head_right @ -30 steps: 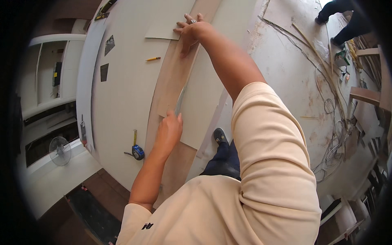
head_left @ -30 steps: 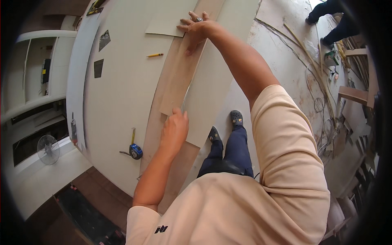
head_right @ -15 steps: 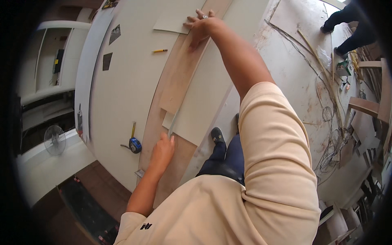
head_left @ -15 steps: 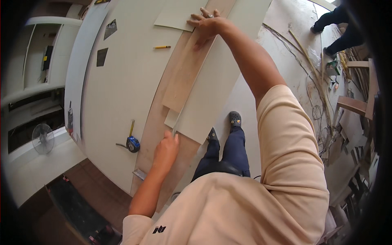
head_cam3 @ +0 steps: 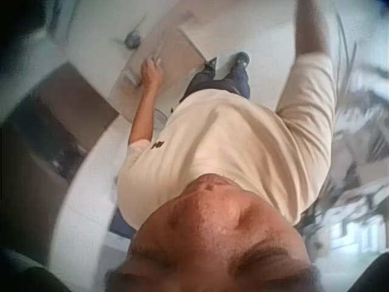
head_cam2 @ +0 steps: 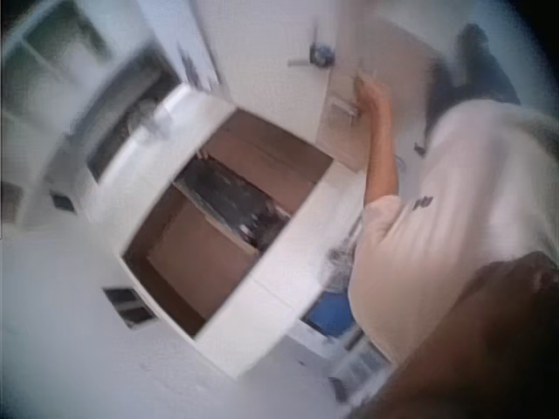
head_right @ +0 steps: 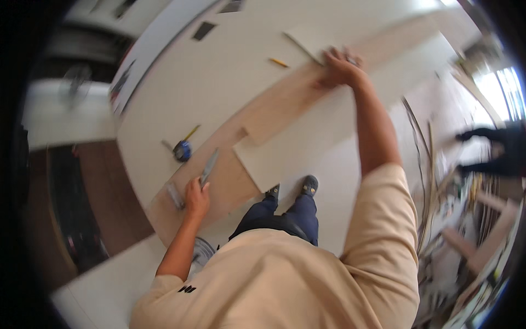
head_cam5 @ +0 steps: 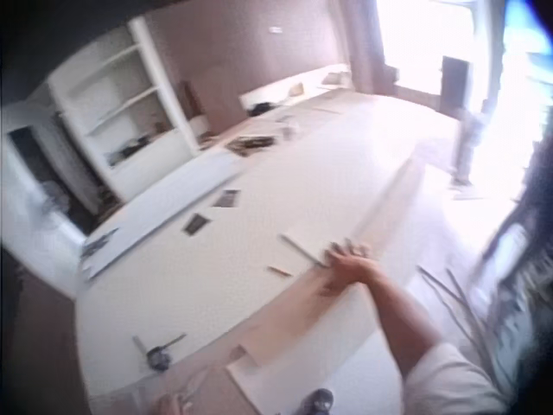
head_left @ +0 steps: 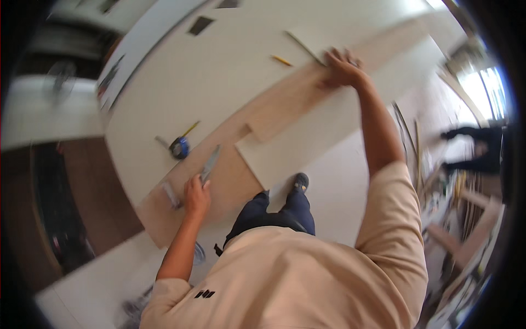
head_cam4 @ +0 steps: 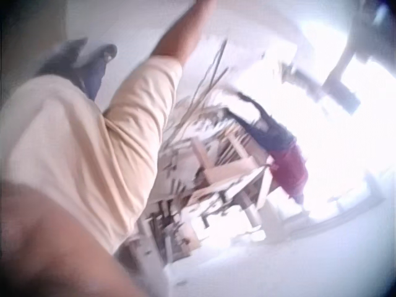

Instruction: The recorder uses a utility knife to score and cut a wood panel or laminate piece.

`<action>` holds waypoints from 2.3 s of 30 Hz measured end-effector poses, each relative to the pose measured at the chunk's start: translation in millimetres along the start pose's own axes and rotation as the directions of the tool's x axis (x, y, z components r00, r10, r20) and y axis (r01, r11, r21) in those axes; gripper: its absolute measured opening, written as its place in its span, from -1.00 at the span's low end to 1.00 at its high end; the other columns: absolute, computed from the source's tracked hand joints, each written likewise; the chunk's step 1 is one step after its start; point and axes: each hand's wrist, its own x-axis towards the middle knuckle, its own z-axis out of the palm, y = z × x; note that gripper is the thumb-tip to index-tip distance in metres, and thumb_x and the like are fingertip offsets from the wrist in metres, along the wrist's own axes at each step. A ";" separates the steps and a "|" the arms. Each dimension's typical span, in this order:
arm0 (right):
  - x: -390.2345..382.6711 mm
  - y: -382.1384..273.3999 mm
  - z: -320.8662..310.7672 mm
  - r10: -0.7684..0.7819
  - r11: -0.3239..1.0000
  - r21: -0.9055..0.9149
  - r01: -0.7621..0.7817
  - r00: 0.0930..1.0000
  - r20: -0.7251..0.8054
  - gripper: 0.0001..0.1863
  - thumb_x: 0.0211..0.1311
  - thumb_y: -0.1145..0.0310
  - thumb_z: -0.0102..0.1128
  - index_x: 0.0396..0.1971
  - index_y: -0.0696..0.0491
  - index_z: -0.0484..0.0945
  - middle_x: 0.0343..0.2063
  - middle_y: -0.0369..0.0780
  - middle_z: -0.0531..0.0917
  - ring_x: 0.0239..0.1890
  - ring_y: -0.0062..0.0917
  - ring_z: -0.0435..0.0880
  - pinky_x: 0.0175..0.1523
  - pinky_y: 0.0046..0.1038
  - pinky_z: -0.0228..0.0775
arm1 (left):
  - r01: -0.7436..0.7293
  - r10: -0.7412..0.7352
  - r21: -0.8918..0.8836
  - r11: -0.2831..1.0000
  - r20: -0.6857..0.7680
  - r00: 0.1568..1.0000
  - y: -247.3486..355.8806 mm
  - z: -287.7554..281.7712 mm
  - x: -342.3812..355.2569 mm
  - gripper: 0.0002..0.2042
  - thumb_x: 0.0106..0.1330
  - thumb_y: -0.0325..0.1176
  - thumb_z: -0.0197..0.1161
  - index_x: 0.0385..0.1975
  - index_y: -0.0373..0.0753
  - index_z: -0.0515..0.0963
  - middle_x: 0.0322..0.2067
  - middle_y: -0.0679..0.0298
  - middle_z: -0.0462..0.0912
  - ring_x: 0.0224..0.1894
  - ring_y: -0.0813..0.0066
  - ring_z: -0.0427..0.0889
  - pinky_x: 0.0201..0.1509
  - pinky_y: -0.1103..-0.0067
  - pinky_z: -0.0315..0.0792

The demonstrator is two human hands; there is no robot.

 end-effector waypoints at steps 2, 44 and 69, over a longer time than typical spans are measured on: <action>-3.6 15.6 5.5 0.013 1.000 0.012 -0.013 1.000 0.015 0.36 -0.38 -0.42 0.47 0.48 -0.21 -0.01 0.52 -0.28 -0.10 0.55 -0.12 -0.38 0.45 0.26 -0.43 | 0.049 -0.049 -0.001 0.999 -0.034 0.998 3.8 -0.5 -0.2 -0.64 0.36 -0.31 0.20 0.06 -0.35 0.39 -0.04 -0.05 0.54 0.04 -0.06 0.45 0.13 0.19 0.32; -16.6 48.9 -32.8 -0.524 0.852 -0.038 0.523 0.851 -0.027 -0.05 -0.20 0.31 0.56 0.33 -0.10 0.33 0.34 -0.21 0.35 0.43 -0.26 0.19 0.47 -0.07 -0.02 | -0.022 0.078 -0.354 0.935 0.143 0.987 141.1 0.6 114.9 -0.19 0.00 -0.37 0.47 0.33 -0.20 0.23 0.31 0.07 0.32 0.36 0.06 0.26 0.44 0.34 0.19; -34.0 1.6 -5.7 -0.590 0.807 -0.048 0.589 0.804 -0.070 -0.04 -0.17 0.20 0.58 0.32 -0.02 0.32 0.34 -0.17 0.34 0.43 -0.28 0.19 0.48 -0.19 -0.01 | 0.083 -0.064 -0.215 0.973 0.096 0.993 86.6 1.1 70.3 -0.14 0.04 -0.23 0.48 0.37 -0.20 0.17 0.33 0.13 0.30 0.34 0.05 0.27 0.42 0.29 0.21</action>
